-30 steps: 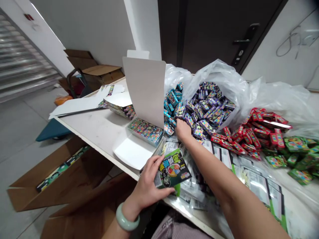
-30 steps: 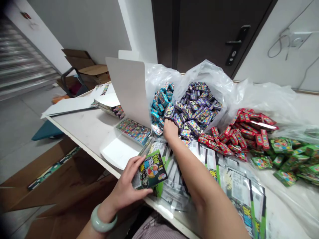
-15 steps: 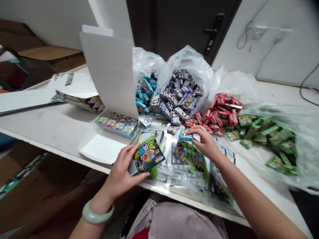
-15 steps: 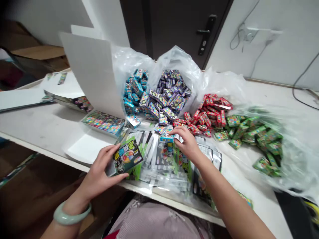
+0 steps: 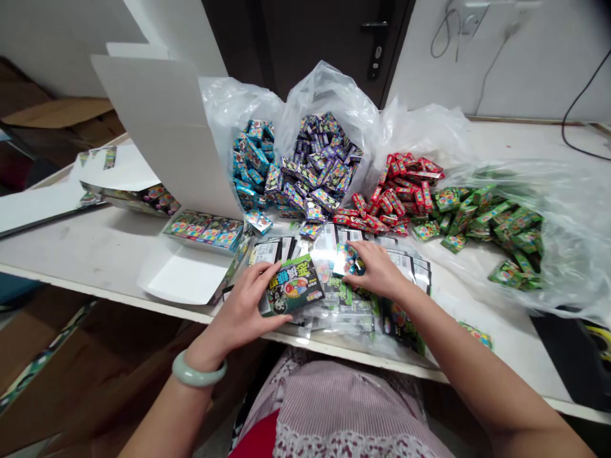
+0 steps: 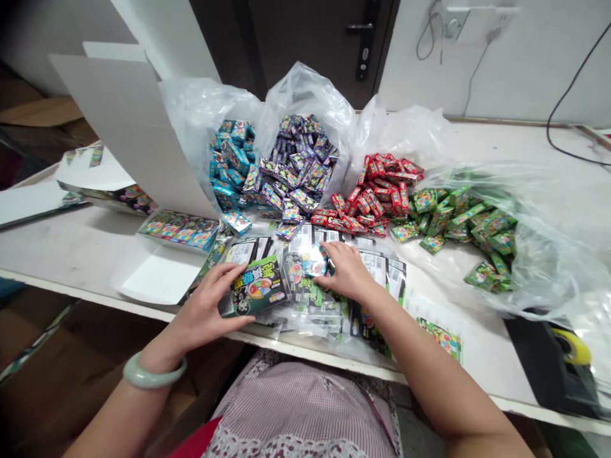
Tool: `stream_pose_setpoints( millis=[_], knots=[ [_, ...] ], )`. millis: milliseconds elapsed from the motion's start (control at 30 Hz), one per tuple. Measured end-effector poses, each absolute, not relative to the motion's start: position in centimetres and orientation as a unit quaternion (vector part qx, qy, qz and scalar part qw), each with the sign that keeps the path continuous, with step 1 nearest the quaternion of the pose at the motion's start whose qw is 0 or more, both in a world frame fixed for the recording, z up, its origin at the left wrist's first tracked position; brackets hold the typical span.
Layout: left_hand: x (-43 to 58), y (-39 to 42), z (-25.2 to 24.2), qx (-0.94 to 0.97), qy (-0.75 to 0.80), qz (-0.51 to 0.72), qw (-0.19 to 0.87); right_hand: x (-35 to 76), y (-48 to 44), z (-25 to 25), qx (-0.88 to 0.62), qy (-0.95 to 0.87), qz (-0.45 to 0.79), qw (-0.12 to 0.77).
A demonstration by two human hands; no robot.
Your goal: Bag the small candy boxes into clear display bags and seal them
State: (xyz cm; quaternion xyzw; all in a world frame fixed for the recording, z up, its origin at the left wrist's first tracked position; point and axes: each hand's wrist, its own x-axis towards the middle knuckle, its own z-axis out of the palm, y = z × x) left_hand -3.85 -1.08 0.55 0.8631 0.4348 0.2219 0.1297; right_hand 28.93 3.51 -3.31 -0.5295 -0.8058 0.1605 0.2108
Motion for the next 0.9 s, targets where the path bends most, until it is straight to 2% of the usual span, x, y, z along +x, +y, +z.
stream_pose_setpoints(
  millis=[167,233,333,400,500,667,900],
  knots=[
    [-3.5,-1.4,0.8,0.862,0.434,0.215,0.148,29.0,2.0,0.1,-0.486,-0.793,0.106,0.352],
    [-3.2,-1.4,1.0,0.862,0.428,0.218,0.161,29.0,0.9,2.2,-0.433,-0.837,0.095,0.323],
    [-2.7,-1.3,1.1,0.869,0.408,0.223,0.170,28.5,-0.2,4.8,-0.376,-0.899,0.078,0.209],
    [-2.5,-1.2,1.2,0.873,0.400,0.224,0.168,28.2,-0.4,5.8,-0.351,-0.922,0.084,0.139],
    [-2.4,-1.4,1.3,0.877,0.395,0.220,0.166,28.0,-0.1,6.5,-0.320,-0.937,0.113,0.083],
    [-2.2,-1.8,1.2,0.878,0.389,0.206,0.190,28.0,0.7,6.5,-0.317,-0.938,0.116,0.076],
    [-2.1,-1.8,0.6,0.867,0.404,0.208,0.205,27.5,1.4,5.1,-0.314,-0.927,0.169,0.119]
  ],
)
